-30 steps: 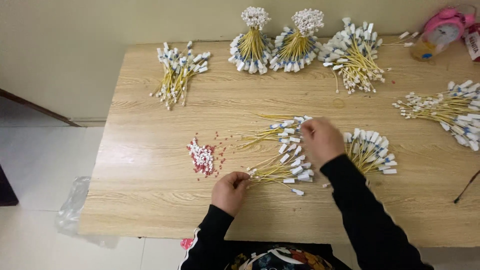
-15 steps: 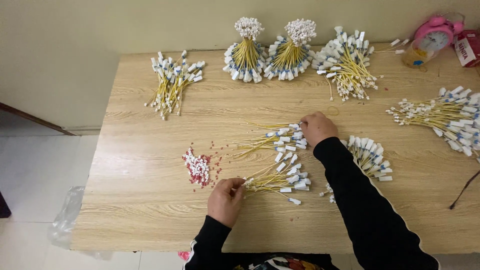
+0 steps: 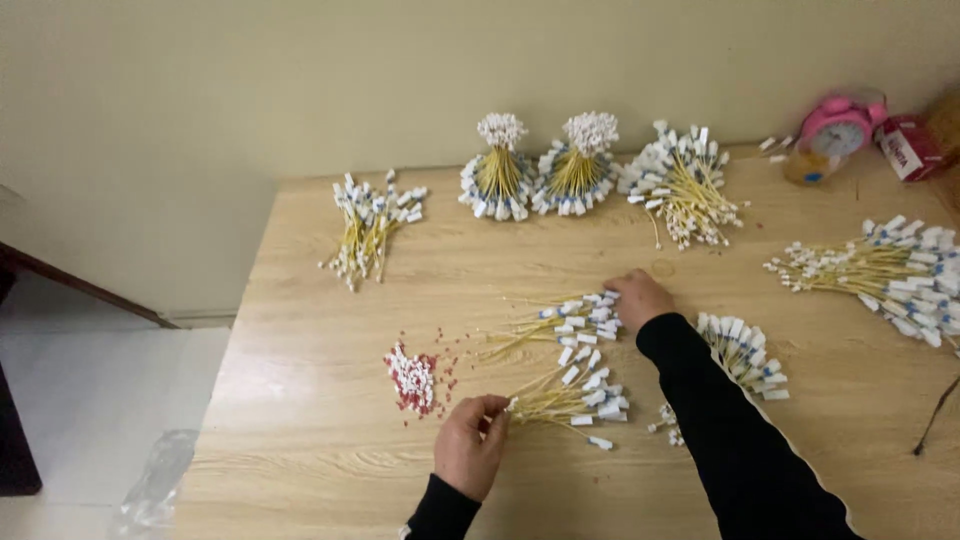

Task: Assembling wire components by attaching small red markers to the ends of individual wires

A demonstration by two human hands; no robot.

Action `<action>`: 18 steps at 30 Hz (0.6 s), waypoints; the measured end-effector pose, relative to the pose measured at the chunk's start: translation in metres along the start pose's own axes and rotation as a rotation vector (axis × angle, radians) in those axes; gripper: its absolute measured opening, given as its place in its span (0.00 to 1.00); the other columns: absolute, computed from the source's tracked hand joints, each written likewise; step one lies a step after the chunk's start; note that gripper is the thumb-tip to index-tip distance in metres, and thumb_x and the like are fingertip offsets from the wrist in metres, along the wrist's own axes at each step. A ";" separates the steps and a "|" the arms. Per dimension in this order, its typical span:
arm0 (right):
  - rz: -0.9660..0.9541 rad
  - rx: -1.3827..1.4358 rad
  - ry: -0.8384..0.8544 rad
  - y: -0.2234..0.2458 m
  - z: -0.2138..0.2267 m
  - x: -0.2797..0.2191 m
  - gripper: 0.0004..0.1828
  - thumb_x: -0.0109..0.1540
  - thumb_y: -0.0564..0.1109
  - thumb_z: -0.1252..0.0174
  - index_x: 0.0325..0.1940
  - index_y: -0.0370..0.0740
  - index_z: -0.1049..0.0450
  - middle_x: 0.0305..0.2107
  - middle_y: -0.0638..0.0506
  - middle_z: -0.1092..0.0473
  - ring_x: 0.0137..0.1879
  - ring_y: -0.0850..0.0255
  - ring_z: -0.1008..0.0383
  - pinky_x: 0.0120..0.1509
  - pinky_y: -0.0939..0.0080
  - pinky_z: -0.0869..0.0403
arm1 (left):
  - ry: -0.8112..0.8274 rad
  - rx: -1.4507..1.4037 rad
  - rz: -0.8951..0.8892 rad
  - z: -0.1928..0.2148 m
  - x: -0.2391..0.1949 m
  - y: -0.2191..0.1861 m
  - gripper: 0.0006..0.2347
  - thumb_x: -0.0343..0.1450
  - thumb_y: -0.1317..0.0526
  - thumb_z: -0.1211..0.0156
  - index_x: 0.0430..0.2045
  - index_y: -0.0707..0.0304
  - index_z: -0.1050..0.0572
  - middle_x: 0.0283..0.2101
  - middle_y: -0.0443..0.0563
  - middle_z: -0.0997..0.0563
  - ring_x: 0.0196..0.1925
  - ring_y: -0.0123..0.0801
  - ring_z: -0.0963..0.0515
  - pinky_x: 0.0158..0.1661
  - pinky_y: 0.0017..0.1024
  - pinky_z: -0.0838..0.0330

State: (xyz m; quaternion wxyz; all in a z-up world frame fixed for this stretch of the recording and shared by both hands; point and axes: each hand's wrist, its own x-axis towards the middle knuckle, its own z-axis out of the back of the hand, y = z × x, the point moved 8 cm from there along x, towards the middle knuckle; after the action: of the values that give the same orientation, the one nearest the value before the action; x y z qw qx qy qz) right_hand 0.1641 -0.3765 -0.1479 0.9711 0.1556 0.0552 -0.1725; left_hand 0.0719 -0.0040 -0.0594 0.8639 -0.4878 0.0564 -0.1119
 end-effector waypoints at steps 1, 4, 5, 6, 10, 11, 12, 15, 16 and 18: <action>0.004 0.002 -0.009 0.007 0.008 -0.001 0.25 0.55 0.43 0.48 0.54 0.65 0.25 0.50 0.50 0.34 0.51 0.49 0.28 0.55 0.50 0.29 | -0.006 0.001 -0.008 0.002 0.001 -0.002 0.05 0.64 0.60 0.41 0.30 0.50 0.19 0.30 0.40 0.19 0.25 0.26 0.23 0.31 0.26 0.28; -0.065 0.010 0.043 0.015 0.019 -0.014 0.15 0.60 0.48 0.48 0.50 0.60 0.23 0.52 0.53 0.33 0.51 0.51 0.27 0.54 0.50 0.29 | -0.007 -0.015 -0.004 0.008 -0.001 -0.015 0.05 0.65 0.60 0.41 0.30 0.51 0.19 0.30 0.40 0.18 0.27 0.25 0.22 0.32 0.25 0.27; -0.070 0.054 -0.062 0.017 0.029 -0.019 0.13 0.60 0.48 0.46 0.48 0.56 0.22 0.49 0.50 0.33 0.46 0.50 0.26 0.51 0.50 0.27 | -0.022 -0.001 -0.001 0.013 -0.001 -0.024 0.05 0.65 0.59 0.41 0.31 0.52 0.19 0.31 0.41 0.17 0.27 0.25 0.22 0.30 0.26 0.27; -0.075 0.097 -0.161 0.019 0.038 -0.025 0.12 0.60 0.48 0.44 0.46 0.51 0.22 0.47 0.48 0.33 0.41 0.50 0.26 0.48 0.50 0.26 | -0.035 0.014 0.008 0.019 -0.002 -0.033 0.06 0.66 0.58 0.40 0.31 0.53 0.19 0.31 0.42 0.16 0.26 0.25 0.22 0.27 0.28 0.26; 0.077 0.147 -0.522 0.055 0.094 -0.064 0.15 0.54 0.47 0.45 0.44 0.52 0.22 0.41 0.51 0.29 0.46 0.51 0.26 0.49 0.48 0.29 | -0.277 0.077 -0.409 0.058 -0.001 -0.102 0.07 0.67 0.64 0.43 0.37 0.63 0.25 0.35 0.52 0.20 0.37 0.39 0.22 0.41 0.32 0.30; 0.170 0.217 -0.538 0.085 0.124 -0.091 0.12 0.59 0.44 0.45 0.45 0.46 0.23 0.41 0.49 0.28 0.42 0.55 0.26 0.45 0.53 0.27 | -0.353 0.121 -0.512 0.071 -0.006 -0.131 0.10 0.68 0.65 0.43 0.42 0.65 0.27 0.39 0.54 0.21 0.41 0.41 0.22 0.43 0.32 0.30; 0.267 0.290 -0.551 0.117 0.154 -0.117 0.09 0.63 0.42 0.45 0.45 0.39 0.25 0.42 0.48 0.27 0.38 0.59 0.26 0.40 0.59 0.26 | -0.431 0.170 -0.614 0.085 -0.012 -0.160 0.13 0.69 0.66 0.43 0.48 0.67 0.29 0.44 0.56 0.21 0.44 0.42 0.22 0.44 0.33 0.30; 0.644 0.305 -0.728 0.177 0.201 -0.181 0.05 0.60 0.38 0.41 0.39 0.34 0.26 0.39 0.41 0.28 0.40 0.57 0.26 0.44 0.60 0.23 | -0.424 0.210 -0.661 0.087 -0.004 -0.179 0.18 0.70 0.60 0.43 0.52 0.69 0.32 0.50 0.60 0.22 0.53 0.43 0.23 0.56 0.45 0.34; 0.651 0.310 -0.721 0.186 0.206 -0.191 0.05 0.60 0.38 0.41 0.39 0.34 0.26 0.39 0.41 0.28 0.40 0.57 0.26 0.44 0.60 0.23 | -0.428 0.215 -0.652 0.088 -0.002 -0.184 0.18 0.70 0.60 0.43 0.52 0.69 0.32 0.50 0.60 0.22 0.53 0.43 0.23 0.56 0.45 0.34; 0.833 0.283 -0.796 0.212 0.222 -0.226 0.08 0.58 0.38 0.38 0.37 0.30 0.25 0.37 0.38 0.27 0.41 0.52 0.25 0.46 0.58 0.23 | -0.346 0.221 -0.636 0.085 0.005 -0.193 0.18 0.71 0.57 0.44 0.53 0.66 0.31 0.55 0.57 0.24 0.60 0.44 0.27 0.62 0.53 0.45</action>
State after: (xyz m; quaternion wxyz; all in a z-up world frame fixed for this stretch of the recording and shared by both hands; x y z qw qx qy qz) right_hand 0.0394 -0.1873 0.1588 0.8728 0.2152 -0.4027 0.1724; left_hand 0.0678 -0.0315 0.1499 0.8302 -0.3967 -0.2567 -0.2958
